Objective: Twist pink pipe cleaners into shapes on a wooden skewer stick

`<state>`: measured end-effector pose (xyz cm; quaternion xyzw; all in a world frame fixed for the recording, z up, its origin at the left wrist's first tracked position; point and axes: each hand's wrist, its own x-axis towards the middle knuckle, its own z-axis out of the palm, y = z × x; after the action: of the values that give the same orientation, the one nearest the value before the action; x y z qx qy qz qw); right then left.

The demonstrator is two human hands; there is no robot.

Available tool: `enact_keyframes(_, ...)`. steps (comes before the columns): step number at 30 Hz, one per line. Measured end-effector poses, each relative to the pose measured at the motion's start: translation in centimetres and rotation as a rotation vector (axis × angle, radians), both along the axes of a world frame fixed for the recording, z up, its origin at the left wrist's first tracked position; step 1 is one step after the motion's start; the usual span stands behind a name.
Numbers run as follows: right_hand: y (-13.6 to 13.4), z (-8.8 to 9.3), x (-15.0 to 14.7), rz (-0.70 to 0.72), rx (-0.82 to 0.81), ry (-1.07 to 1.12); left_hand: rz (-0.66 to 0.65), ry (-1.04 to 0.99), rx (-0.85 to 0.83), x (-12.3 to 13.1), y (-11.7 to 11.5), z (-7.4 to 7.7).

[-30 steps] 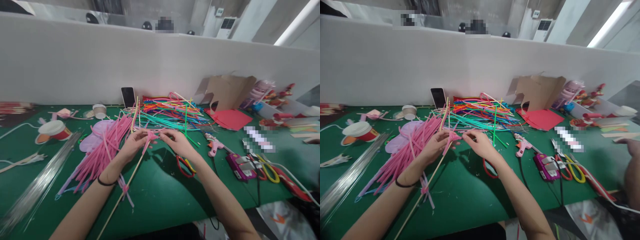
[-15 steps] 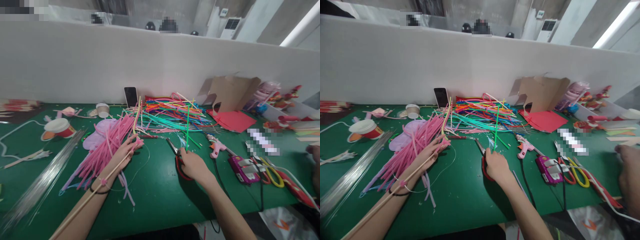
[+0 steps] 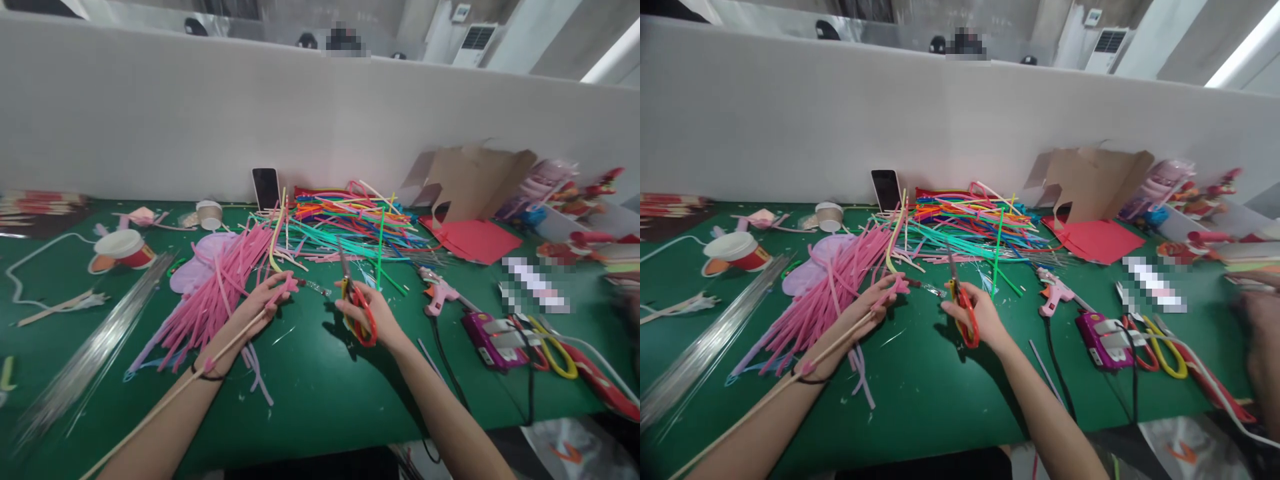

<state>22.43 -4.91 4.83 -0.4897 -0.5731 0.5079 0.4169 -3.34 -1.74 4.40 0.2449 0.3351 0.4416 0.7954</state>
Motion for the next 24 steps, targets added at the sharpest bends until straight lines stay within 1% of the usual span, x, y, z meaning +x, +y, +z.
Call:
enact_keyframes(3,-0.2,-0.6,-0.4,-0.145,0.019,-0.017,-0.019,0.114,0.044,0.6,-0.2,0.1)
enact_keyframes(4,-0.3,-0.8,-0.4,-0.176,0.045,-0.041,-0.017,0.147,0.055,0.7,-0.2,0.0)
enact_keyframes(6,-0.2,-1.3,-0.3,-0.211,0.147,-0.135,-0.001,0.202,0.078,1.0,0.0,-0.3)
enact_keyframes(8,-0.2,-1.7,-0.1,-0.204,0.281,-0.262,0.017,0.243,0.096,1.1,0.2,-0.8)
enact_keyframes(10,-0.1,-2.2,-0.1,-0.168,0.374,-0.375,0.021,0.25,0.119,1.2,0.3,-1.2)
enact_keyframes(13,-0.1,-2.9,-0.2,-0.116,0.446,-0.487,-0.009,0.184,0.151,1.2,0.6,-1.6)
enact_keyframes(16,0.0,-3.4,-0.2,-0.094,0.493,-0.571,-0.044,0.11,0.166,1.2,0.6,-1.8)
enact_keyframes(20,0.3,-3.2,0.1,-0.094,0.569,-0.801,-0.086,0.057,0.181,1.1,0.6,-2.1)
enact_keyframes(22,0.4,-3.0,0.2,-0.073,0.639,-0.924,-0.08,0.041,0.181,1.0,0.7,-2.3)
enact_keyframes(24,0.5,-2.8,0.2,-0.067,0.696,-0.998,-0.059,0.026,0.185,0.9,0.7,-2.4)
